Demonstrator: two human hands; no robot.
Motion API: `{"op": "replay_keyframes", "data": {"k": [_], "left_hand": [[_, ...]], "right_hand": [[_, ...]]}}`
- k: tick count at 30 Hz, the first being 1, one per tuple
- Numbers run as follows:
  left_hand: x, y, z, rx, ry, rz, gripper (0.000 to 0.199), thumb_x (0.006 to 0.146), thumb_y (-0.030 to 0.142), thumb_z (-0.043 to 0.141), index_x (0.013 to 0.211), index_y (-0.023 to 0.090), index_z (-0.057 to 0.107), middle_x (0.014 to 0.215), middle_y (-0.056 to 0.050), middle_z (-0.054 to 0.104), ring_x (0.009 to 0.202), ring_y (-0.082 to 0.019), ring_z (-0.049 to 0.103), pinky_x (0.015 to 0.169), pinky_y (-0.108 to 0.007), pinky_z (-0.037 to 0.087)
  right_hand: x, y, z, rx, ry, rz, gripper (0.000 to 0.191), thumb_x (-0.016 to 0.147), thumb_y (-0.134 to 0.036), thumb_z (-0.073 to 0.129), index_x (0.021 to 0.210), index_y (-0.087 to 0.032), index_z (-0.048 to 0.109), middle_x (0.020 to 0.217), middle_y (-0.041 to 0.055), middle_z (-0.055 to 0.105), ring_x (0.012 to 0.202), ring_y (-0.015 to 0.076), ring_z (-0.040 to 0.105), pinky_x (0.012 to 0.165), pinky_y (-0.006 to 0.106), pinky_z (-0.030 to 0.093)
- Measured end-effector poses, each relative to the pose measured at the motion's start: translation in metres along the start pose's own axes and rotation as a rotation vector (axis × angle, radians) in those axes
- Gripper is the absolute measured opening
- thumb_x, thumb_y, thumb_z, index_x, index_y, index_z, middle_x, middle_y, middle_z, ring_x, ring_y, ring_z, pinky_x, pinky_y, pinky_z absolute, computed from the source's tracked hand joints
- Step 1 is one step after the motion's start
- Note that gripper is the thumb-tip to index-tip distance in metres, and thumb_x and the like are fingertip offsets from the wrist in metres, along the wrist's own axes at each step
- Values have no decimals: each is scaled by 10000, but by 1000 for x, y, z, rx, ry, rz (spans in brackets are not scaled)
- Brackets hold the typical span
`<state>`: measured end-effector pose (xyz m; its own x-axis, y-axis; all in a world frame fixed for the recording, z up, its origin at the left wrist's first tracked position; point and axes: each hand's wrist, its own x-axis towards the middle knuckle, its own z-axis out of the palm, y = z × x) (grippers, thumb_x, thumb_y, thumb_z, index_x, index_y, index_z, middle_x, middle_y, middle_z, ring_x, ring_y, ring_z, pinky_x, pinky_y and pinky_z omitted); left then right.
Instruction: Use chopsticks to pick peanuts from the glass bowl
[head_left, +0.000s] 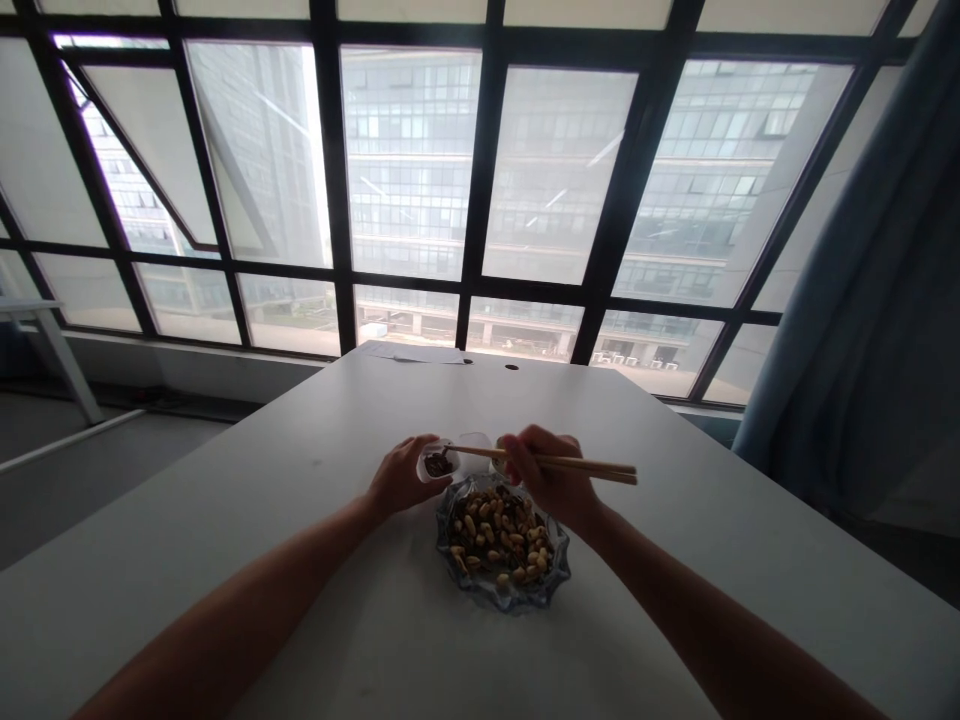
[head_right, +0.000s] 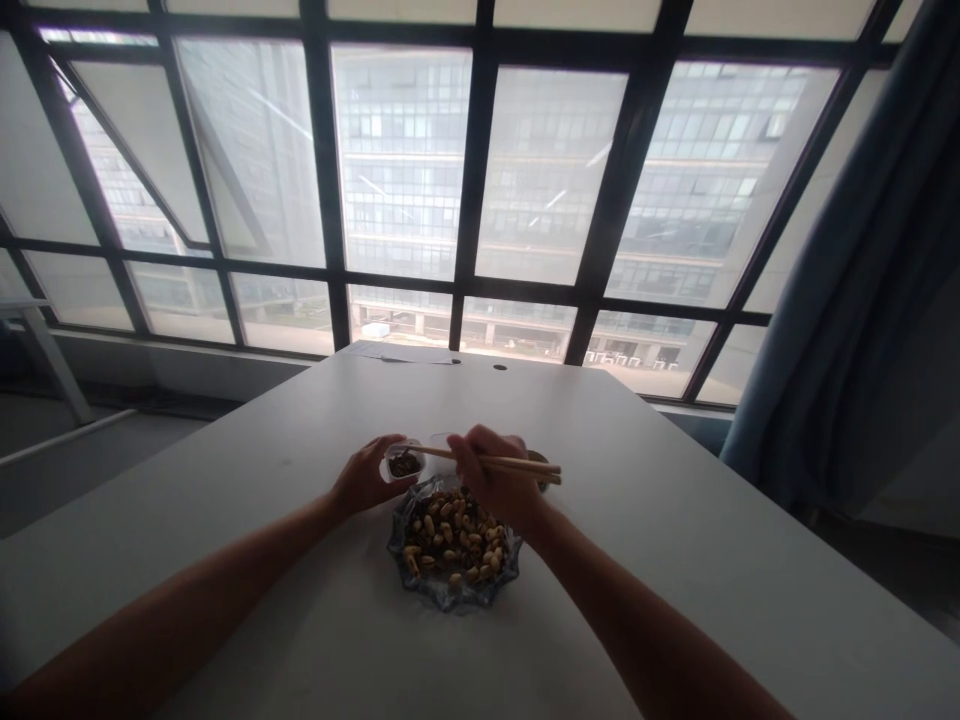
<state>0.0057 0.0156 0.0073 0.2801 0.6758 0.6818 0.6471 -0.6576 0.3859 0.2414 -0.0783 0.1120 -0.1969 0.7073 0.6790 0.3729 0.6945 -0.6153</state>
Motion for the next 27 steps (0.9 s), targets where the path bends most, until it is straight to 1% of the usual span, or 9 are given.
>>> {"op": "replay_keyframes", "data": {"k": [3, 6, 9, 12, 14, 17, 21, 23, 27], "left_hand": [[-1, 0, -1, 0, 5, -7, 581, 708, 474, 752, 1195, 215, 566, 1132, -115, 695, 1008, -280, 679, 894, -431, 550], [-1, -2, 0, -1, 2, 1, 596, 711, 486, 750, 1201, 203, 563, 1139, -124, 695, 1019, -284, 678, 897, -431, 549], [-1, -2, 1, 11, -10, -7, 601, 709, 500, 742, 1202, 207, 563, 1155, -119, 696, 1024, -280, 682, 905, -424, 549], [-1, -1, 0, 38, -16, -52, 600, 709, 511, 724, 1205, 217, 562, 1139, -96, 707, 975, -267, 700, 865, -397, 565], [-1, 1, -2, 72, -16, -82, 610, 706, 532, 719, 1208, 223, 561, 1125, -85, 716, 967, -268, 704, 862, -388, 564], [-1, 3, -4, 127, -25, -129, 614, 709, 556, 705, 1207, 226, 563, 1102, -79, 728, 947, -271, 711, 855, -383, 559], [0, 4, -6, 186, -52, -209, 627, 726, 584, 680, 1221, 219, 555, 1008, -66, 747, 888, -272, 718, 806, -372, 556], [0, 4, -6, 199, -60, -231, 633, 727, 589, 678, 1228, 222, 550, 980, -58, 748, 864, -263, 717, 782, -358, 551], [1, 5, -6, 208, -86, -265, 640, 724, 588, 679, 1237, 229, 546, 930, -44, 742, 809, -242, 710, 741, -332, 538]], "right_hand": [[9, 2, 13, -123, -136, -100, 426, 904, -537, 610, 663, -185, 599, 526, -13, 592, 452, 99, 501, 443, 215, 400], [8, 7, 11, -135, -128, -69, 466, 911, -576, 570, 665, -182, 594, 539, -5, 591, 470, 107, 504, 452, 221, 399], [-2, 9, -11, -39, -61, 76, 517, 915, -631, 515, 663, -185, 581, 552, 21, 626, 482, 130, 564, 460, 234, 442], [-9, 3, -45, 9, -9, 263, 618, 877, -734, 457, 613, -186, 570, 438, 13, 560, 389, 124, 526, 396, 227, 419], [-10, -5, -65, -38, -140, 379, 640, 838, -760, 489, 581, -179, 566, 412, 17, 555, 359, 116, 514, 376, 217, 402], [-7, -14, -80, -64, -363, 431, 649, 799, -779, 518, 582, -170, 569, 415, 2, 544, 355, 102, 508, 379, 205, 403], [-8, -11, -72, -61, -611, 417, 601, 858, -714, 503, 629, -163, 574, 465, -9, 562, 381, 96, 531, 396, 197, 424], [-10, -6, -63, -46, -670, 402, 573, 887, -678, 491, 643, -165, 565, 490, -4, 578, 405, 104, 558, 419, 207, 451], [-15, 3, -47, -70, -546, 316, 511, 916, -618, 494, 651, -183, 535, 512, -1, 589, 435, 121, 584, 431, 220, 461]]}}
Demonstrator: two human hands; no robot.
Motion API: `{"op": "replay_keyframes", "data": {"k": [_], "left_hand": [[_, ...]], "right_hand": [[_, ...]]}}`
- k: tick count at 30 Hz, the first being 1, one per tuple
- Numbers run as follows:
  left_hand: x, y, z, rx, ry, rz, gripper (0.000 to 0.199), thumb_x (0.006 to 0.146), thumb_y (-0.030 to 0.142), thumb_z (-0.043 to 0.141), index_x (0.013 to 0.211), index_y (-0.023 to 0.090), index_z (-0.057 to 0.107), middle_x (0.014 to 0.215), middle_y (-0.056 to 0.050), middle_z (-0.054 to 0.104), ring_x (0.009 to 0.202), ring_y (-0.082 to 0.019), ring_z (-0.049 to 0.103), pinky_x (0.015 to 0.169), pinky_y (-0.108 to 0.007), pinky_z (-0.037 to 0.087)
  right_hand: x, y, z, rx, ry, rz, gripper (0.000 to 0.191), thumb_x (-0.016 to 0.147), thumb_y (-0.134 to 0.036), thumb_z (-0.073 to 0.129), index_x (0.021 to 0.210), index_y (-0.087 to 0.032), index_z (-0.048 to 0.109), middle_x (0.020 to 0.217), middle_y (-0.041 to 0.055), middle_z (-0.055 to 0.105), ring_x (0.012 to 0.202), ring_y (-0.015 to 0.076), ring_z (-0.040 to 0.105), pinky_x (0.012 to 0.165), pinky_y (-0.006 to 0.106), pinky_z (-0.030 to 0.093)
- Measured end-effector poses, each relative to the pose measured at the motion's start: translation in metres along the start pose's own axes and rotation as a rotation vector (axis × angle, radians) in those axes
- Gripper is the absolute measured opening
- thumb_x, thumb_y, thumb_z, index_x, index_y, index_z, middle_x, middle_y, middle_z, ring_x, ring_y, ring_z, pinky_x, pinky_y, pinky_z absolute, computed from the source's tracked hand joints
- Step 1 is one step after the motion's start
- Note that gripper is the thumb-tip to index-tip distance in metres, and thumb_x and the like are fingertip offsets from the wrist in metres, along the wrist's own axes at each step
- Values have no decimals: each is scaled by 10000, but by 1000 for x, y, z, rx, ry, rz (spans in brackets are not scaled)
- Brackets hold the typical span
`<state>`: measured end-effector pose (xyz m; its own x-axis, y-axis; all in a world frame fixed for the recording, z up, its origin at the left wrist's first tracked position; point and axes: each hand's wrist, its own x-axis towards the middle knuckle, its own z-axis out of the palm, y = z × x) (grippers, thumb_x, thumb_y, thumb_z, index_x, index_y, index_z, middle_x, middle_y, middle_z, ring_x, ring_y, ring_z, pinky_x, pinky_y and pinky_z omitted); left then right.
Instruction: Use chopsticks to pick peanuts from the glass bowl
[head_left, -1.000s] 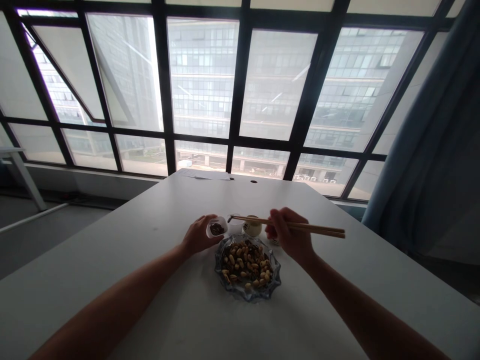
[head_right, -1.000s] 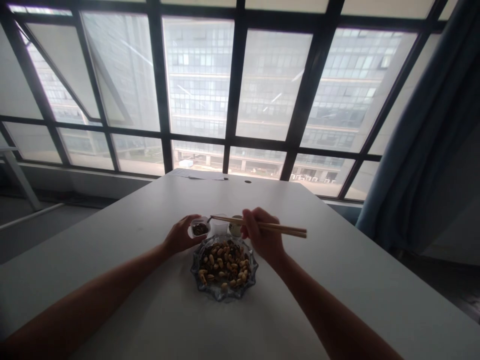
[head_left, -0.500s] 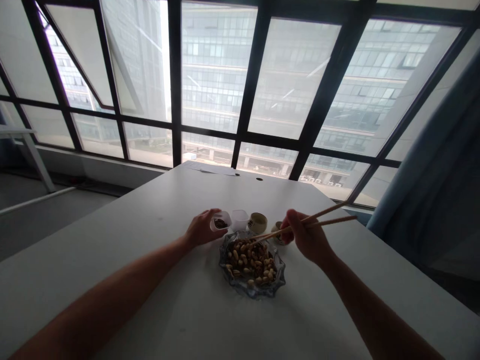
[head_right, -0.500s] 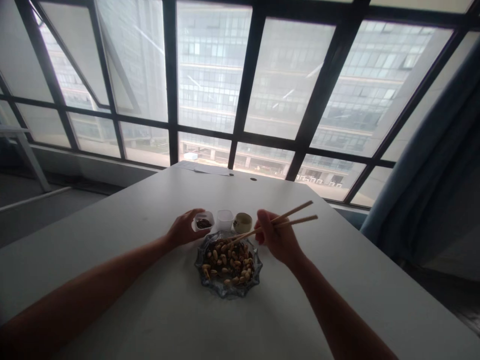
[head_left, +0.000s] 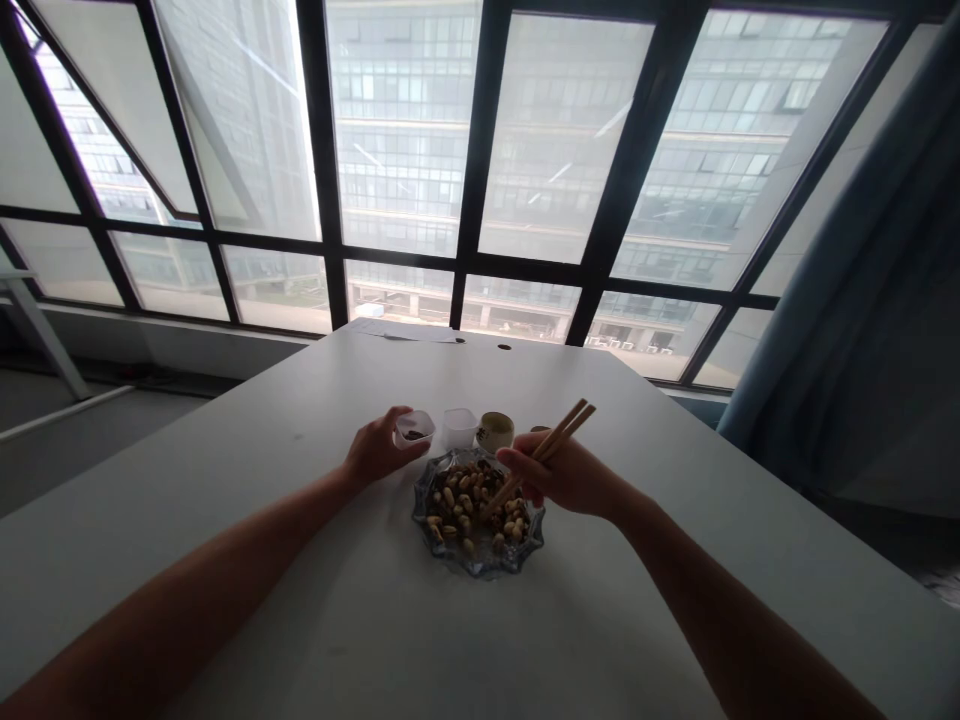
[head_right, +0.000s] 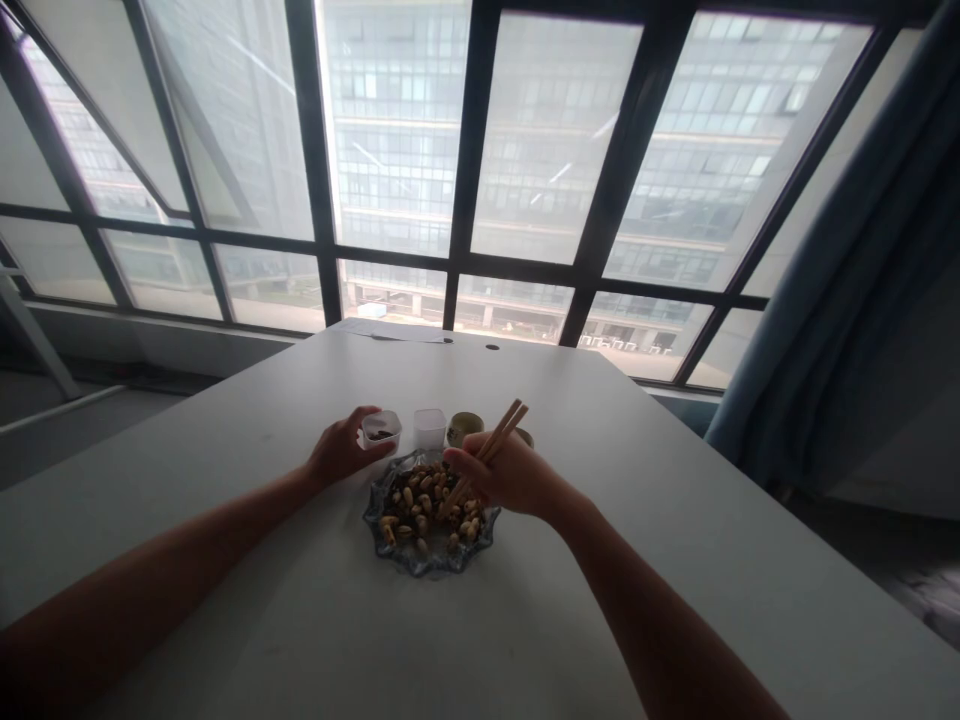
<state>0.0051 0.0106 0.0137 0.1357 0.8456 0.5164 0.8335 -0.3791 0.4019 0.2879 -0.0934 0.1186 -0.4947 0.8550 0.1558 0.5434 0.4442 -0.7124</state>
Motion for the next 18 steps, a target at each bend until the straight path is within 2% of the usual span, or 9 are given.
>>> {"op": "replay_keyframes", "data": {"k": [3, 7, 9, 13, 18], "left_hand": [[1, -1, 2, 2, -18, 0, 617, 738, 584, 672, 1229, 234, 547, 943, -48, 737, 826, -246, 702, 776, -348, 527], [4, -7, 7, 7, 54, 96, 575, 752, 573, 677, 1176, 198, 571, 1048, -96, 716, 968, -271, 671, 979, -430, 441], [5, -9, 9, 16, 78, 115, 564, 754, 567, 680, 1153, 181, 580, 1058, -113, 700, 1015, -285, 644, 1007, -456, 404], [5, -11, 12, 53, 85, 97, 527, 747, 567, 685, 1101, 187, 597, 1104, -130, 654, 1093, -319, 579, 960, -468, 418], [6, -15, 14, 55, 77, 108, 529, 758, 567, 675, 1108, 180, 592, 1098, -128, 623, 1074, -317, 563, 949, -474, 448]], "right_hand": [[3, 5, 4, -45, 135, -57, 481, 931, -576, 499, 644, -191, 526, 516, 1, 591, 443, 125, 584, 428, 221, 452], [4, 8, 3, -10, 242, -53, 443, 913, -565, 541, 678, -190, 552, 534, 12, 620, 457, 138, 601, 428, 229, 463], [4, 7, 3, 39, 275, -56, 427, 894, -568, 572, 703, -186, 563, 561, 21, 640, 468, 147, 617, 425, 235, 472], [4, 4, 5, 34, 231, -89, 421, 877, -561, 604, 702, -178, 583, 567, 27, 643, 462, 146, 612, 407, 232, 463], [0, -5, -1, 100, 191, -75, 462, 879, -593, 587, 680, -176, 574, 568, 25, 648, 454, 129, 608, 404, 219, 470]]}}
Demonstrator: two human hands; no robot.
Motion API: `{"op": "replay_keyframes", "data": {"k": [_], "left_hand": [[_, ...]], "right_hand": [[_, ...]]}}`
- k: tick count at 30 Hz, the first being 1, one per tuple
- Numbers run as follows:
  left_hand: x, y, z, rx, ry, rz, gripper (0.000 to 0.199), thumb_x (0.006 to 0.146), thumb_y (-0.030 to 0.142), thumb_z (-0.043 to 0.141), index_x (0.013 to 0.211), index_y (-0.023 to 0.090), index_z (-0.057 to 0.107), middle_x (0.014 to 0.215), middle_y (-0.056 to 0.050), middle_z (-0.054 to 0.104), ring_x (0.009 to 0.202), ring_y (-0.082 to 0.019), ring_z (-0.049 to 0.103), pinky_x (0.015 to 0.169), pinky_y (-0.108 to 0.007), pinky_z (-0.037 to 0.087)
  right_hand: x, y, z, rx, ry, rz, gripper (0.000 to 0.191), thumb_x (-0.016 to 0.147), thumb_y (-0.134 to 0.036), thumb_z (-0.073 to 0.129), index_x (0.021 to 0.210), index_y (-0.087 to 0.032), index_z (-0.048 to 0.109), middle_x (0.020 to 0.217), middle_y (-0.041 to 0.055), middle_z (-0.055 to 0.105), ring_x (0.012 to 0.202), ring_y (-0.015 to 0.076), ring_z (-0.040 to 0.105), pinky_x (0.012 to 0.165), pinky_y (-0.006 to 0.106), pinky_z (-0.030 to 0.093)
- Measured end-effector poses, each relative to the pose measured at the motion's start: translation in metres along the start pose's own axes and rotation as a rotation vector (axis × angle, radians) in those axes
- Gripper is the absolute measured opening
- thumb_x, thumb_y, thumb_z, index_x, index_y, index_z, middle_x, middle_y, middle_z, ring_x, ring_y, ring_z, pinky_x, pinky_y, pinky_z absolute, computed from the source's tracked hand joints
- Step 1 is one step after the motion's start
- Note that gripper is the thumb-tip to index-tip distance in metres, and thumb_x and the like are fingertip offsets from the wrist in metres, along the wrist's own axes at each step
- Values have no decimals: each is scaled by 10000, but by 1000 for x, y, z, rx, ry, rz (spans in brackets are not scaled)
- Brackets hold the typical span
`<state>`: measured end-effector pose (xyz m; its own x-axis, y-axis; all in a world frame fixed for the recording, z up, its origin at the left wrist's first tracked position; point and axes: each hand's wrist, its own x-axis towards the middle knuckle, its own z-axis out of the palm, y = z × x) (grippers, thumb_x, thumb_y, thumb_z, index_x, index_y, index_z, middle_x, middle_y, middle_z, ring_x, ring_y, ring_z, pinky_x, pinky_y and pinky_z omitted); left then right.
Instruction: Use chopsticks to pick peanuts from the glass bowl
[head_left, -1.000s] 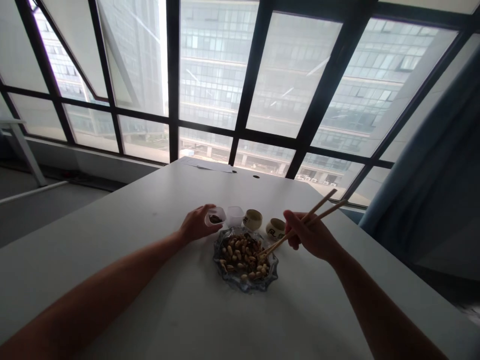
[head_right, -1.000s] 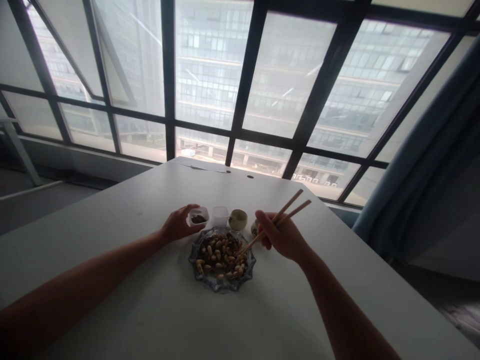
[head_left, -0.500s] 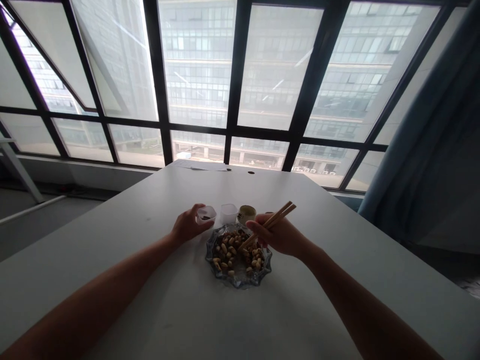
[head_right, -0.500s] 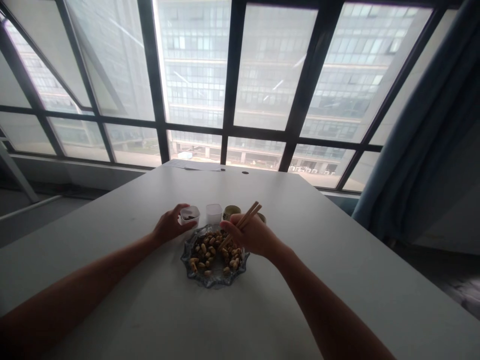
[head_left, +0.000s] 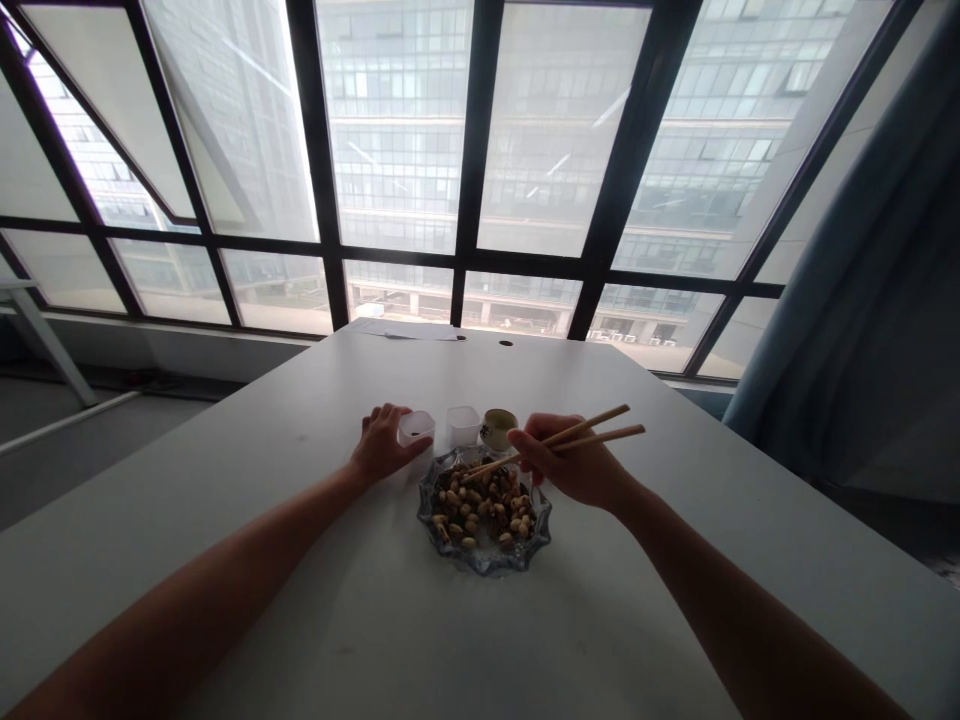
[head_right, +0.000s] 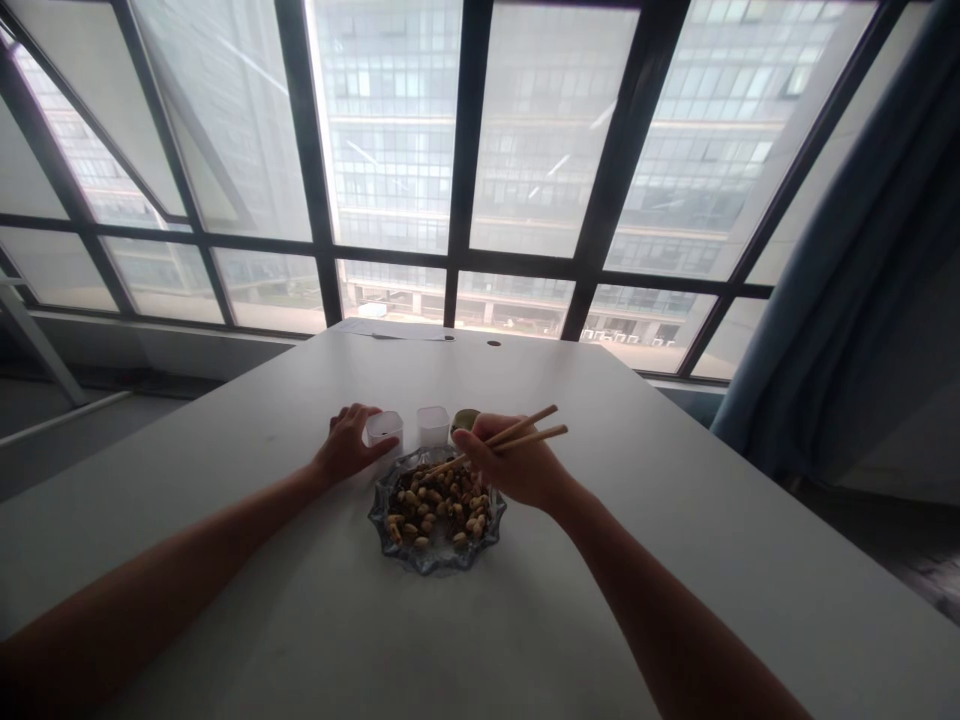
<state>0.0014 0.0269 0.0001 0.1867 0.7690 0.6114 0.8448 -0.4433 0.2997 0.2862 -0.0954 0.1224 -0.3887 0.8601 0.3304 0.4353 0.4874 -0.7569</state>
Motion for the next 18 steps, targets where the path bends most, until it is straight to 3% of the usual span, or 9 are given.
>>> {"op": "replay_keyframes", "data": {"k": [5, 7, 18], "left_hand": [[0, -2, -1, -38, -24, 25, 533, 777, 576, 646, 1142, 195, 578, 1101, -115, 632, 1061, -296, 585, 908, -429, 503], [0, 0, -3, -48, -43, -6, 550, 780, 584, 640, 1161, 193, 573, 1102, -115, 645, 1026, -287, 612, 884, -417, 514], [0, 13, -16, -76, -158, -124, 610, 788, 585, 625, 1250, 193, 551, 926, -72, 697, 821, -238, 670, 747, -347, 517]], "right_hand": [[-4, -3, -6, 72, -285, 108, 458, 837, -586, 652, 670, -168, 570, 538, 3, 633, 437, 119, 612, 396, 203, 486], [-4, 0, -3, 88, -338, 137, 446, 816, -572, 685, 669, -166, 574, 545, 3, 639, 446, 122, 621, 400, 203, 495], [2, 8, -1, -17, 3, 13, 437, 838, -576, 663, 705, -161, 626, 593, 38, 681, 462, 147, 636, 412, 240, 506]]}}
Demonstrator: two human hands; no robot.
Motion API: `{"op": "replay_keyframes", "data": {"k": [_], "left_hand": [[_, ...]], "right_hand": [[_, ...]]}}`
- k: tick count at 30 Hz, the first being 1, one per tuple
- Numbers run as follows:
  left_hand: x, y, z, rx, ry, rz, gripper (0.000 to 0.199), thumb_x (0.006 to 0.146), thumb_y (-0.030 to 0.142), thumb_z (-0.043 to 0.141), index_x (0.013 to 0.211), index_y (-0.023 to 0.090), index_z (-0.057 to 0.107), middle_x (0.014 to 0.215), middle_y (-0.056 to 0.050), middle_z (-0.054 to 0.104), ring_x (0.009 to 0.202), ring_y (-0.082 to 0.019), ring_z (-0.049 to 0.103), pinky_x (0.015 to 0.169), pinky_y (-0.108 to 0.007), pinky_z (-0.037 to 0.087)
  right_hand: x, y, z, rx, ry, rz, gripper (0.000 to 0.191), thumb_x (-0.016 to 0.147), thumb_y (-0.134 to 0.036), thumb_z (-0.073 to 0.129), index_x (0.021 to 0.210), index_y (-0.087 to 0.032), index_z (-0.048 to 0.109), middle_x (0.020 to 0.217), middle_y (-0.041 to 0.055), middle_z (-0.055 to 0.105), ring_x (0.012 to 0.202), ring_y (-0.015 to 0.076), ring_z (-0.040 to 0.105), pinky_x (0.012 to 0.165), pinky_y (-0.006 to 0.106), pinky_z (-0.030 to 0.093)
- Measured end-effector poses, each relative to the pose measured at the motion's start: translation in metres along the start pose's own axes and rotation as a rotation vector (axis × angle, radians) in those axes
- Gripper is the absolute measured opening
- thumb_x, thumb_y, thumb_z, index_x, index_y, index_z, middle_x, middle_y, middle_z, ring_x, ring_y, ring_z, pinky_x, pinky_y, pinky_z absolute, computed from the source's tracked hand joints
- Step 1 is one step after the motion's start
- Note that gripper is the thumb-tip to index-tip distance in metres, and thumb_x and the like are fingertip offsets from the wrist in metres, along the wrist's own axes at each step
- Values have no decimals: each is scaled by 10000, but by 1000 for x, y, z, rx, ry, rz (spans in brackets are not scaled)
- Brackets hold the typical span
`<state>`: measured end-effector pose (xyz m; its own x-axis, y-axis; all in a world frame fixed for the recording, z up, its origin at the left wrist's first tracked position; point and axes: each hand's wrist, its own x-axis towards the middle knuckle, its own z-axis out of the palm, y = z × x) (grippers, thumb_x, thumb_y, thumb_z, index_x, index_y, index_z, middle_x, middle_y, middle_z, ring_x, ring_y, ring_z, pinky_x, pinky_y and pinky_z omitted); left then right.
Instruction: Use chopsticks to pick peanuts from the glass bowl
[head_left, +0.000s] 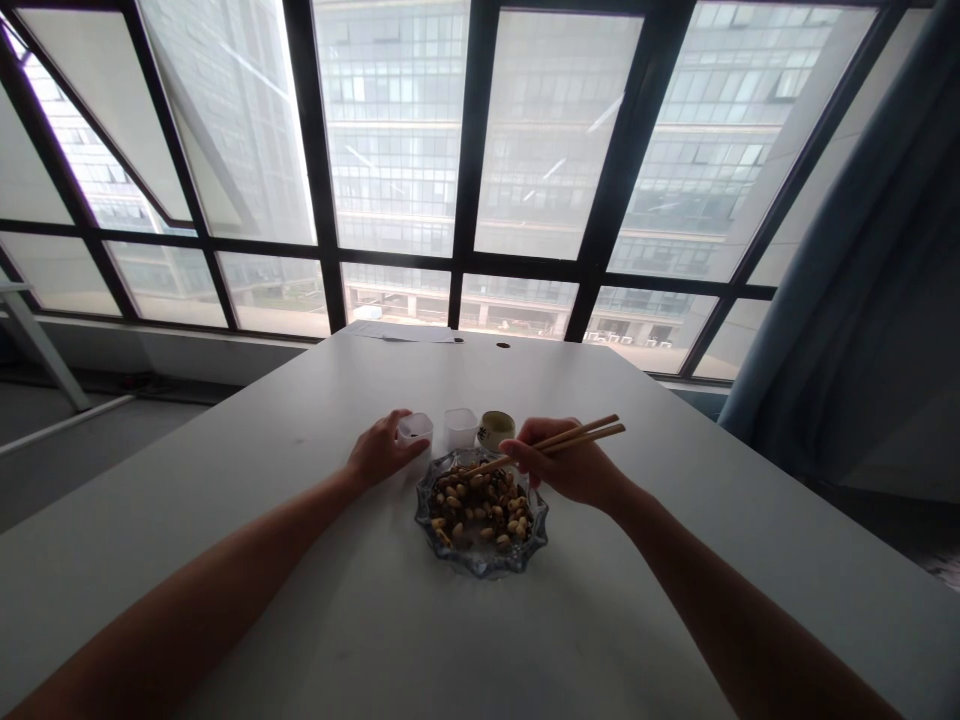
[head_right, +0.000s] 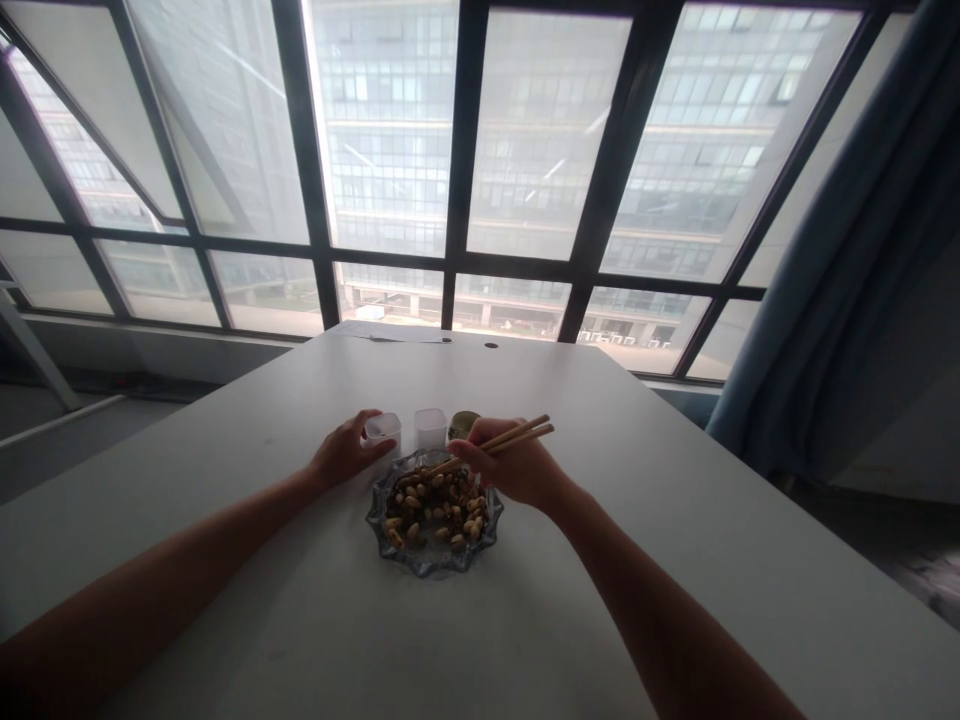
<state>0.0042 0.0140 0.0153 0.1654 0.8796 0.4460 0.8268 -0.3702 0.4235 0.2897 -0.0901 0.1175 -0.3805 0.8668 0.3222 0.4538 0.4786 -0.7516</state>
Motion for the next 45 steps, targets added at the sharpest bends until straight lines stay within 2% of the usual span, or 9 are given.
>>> {"op": "replay_keyframes", "data": {"k": [6, 11, 15, 20, 28, 35, 41, 45], "left_hand": [[0, 2, -1, 12, -22, -8, 616, 796, 573, 618, 1272, 191, 540, 913, -72, 700, 802, -235, 671, 724, -330, 505], [0, 1, 0, 6, -25, -1, 614, 803, 574, 609, 1280, 195, 533, 907, -67, 697, 796, -231, 665, 735, -328, 500], [0, 1, 0, 6, -22, 0, 606, 801, 568, 611, 1277, 200, 533, 924, -72, 704, 808, -236, 671, 746, -336, 508], [1, 0, -1, 0, -16, 6, 608, 800, 573, 612, 1274, 200, 537, 915, -72, 705, 798, -239, 676, 734, -341, 514], [1, 0, 0, 3, -24, -2, 602, 806, 569, 605, 1281, 206, 530, 931, -78, 709, 811, -240, 679, 750, -350, 518], [2, 0, 1, 14, -31, -2, 612, 809, 584, 599, 1289, 212, 518, 921, -73, 708, 846, -250, 686, 759, -345, 515], [1, -1, 1, 10, -21, 5, 608, 810, 579, 599, 1287, 210, 522, 946, -73, 707, 864, -253, 686, 764, -343, 514], [1, -2, 1, 6, -24, -4, 610, 804, 581, 606, 1287, 218, 524, 936, -69, 710, 871, -255, 687, 765, -344, 516]], "right_hand": [[-1, 2, 1, -6, -116, -8, 487, 866, -609, 604, 680, -159, 612, 572, 37, 657, 459, 142, 623, 411, 234, 488], [-4, -2, -5, -12, -61, 7, 532, 922, -628, 494, 679, -161, 576, 537, 27, 616, 454, 137, 604, 421, 231, 466], [-6, -6, -7, -18, -130, -84, 536, 963, -605, 425, 682, -169, 562, 528, 15, 586, 448, 127, 570, 421, 229, 444], [-6, -11, -1, -148, -206, -167, 486, 974, -541, 459, 665, -181, 561, 538, -7, 565, 440, 101, 518, 418, 210, 402], [-8, -15, 0, -161, -247, -208, 424, 971, -474, 505, 659, -190, 545, 539, -26, 540, 442, 90, 464, 422, 204, 359], [-8, -17, 9, -151, -251, -215, 416, 956, -461, 532, 638, -207, 449, 515, -47, 462, 437, 87, 426, 412, 207, 320], [-9, -24, 7, -125, -141, -184, 454, 970, -506, 460, 621, -216, 439, 497, -27, 497, 424, 104, 454, 408, 223, 357], [-9, -22, 16, -73, -157, -172, 456, 955, -527, 488, 626, -218, 430, 494, -33, 488, 420, 98, 436, 401, 217, 339]]}}
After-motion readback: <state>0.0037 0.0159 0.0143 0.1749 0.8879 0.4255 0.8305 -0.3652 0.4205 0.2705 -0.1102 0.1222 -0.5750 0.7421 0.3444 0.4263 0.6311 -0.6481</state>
